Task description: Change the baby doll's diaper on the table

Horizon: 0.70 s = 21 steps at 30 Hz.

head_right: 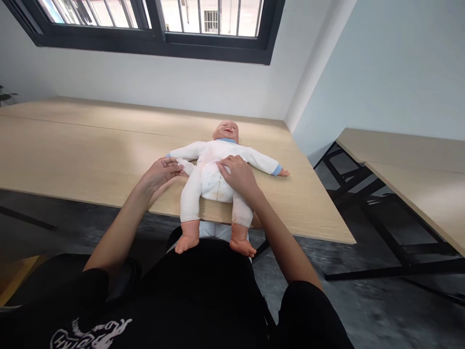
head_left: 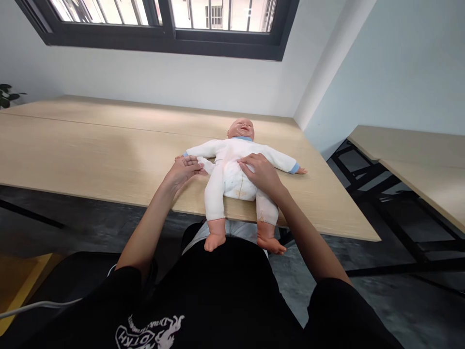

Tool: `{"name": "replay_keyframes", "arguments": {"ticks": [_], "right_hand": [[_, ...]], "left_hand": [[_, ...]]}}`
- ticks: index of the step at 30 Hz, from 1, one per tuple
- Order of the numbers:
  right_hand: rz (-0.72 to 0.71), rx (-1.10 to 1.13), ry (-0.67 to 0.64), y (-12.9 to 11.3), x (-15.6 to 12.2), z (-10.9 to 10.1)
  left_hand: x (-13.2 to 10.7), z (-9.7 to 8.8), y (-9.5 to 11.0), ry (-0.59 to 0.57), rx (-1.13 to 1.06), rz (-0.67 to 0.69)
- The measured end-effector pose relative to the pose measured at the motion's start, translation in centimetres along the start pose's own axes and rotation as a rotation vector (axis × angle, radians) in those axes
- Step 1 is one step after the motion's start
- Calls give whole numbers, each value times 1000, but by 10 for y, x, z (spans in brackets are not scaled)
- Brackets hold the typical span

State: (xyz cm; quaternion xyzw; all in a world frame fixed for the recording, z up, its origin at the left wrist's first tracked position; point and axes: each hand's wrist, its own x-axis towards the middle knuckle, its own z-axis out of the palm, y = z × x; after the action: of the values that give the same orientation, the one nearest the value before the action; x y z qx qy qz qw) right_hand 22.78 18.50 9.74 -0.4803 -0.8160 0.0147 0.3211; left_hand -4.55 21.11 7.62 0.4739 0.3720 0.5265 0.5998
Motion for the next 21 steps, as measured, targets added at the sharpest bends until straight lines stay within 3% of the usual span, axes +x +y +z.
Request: {"name": "replay_keyframes", "arguments": {"ticks": [11,13,15,18,21], "right_hand": [[-7,44,9,-1,0,-2],[-9,44,4,-1,0,-2],[-11,41,4,-1,0,-2],[-9,37,12,0,0,0],[-8,30,16,1,0,1]], "left_hand": [[8,6,-4,115,-56,50],[13,8,-7,94,74,38],[21,11,-10,-2,308,40],[37,14,-13,-175,678,135],[50,14,-12,-284,886,231]]}}
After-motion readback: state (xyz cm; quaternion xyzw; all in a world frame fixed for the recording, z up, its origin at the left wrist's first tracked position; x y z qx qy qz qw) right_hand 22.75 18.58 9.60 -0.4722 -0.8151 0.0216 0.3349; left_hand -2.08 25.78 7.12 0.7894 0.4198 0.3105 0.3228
